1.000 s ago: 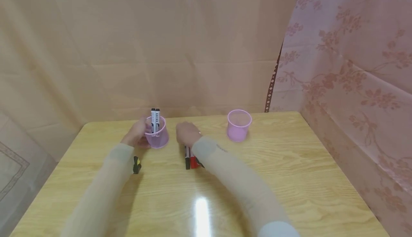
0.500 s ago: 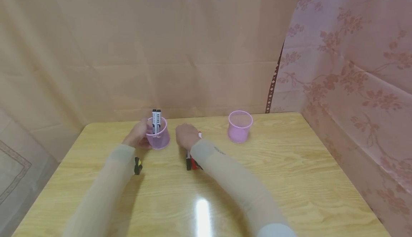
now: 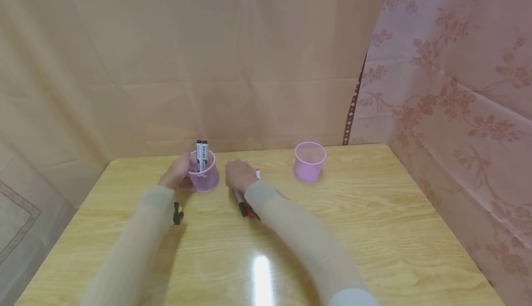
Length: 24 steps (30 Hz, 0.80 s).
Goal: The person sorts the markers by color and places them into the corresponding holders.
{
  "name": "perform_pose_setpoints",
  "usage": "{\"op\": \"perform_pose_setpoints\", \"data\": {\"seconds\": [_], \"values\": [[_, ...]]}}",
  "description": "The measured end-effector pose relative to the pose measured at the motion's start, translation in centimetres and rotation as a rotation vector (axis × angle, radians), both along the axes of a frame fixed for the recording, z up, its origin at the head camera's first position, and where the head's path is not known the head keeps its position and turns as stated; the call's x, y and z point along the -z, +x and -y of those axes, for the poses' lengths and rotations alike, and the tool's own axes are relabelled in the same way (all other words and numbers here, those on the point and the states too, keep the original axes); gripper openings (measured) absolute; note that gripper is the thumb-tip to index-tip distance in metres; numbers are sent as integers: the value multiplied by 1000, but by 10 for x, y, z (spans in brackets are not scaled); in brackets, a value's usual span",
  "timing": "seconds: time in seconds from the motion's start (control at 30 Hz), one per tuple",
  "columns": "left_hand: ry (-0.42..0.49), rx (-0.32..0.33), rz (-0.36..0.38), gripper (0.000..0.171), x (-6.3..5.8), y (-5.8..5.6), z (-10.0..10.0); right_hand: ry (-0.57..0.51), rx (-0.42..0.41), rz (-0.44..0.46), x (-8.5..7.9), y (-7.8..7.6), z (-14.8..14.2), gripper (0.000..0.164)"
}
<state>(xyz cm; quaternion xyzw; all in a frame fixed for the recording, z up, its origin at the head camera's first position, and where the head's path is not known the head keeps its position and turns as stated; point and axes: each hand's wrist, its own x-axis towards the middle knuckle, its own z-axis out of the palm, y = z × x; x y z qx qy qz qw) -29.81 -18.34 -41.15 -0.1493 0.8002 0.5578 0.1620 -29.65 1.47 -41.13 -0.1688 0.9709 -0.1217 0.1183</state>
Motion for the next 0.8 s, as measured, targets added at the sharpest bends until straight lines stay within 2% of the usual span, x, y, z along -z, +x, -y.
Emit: {"op": "perform_pose_setpoints", "data": {"seconds": [0.17,0.4,0.63,0.8], "values": [[-8,-2,5,76,2,-3,-1,-92,69,54,7,-2,0,20],[-14,2,6,76,1,-2,1,-126,60,18,16,0,11,29],[-10,-7,21,78,-1,-1,1,-168,124,108,11,4,18,20],[-16,-15,19,77,0,-2,-1,-167,135,100,8,5,16,20]]}}
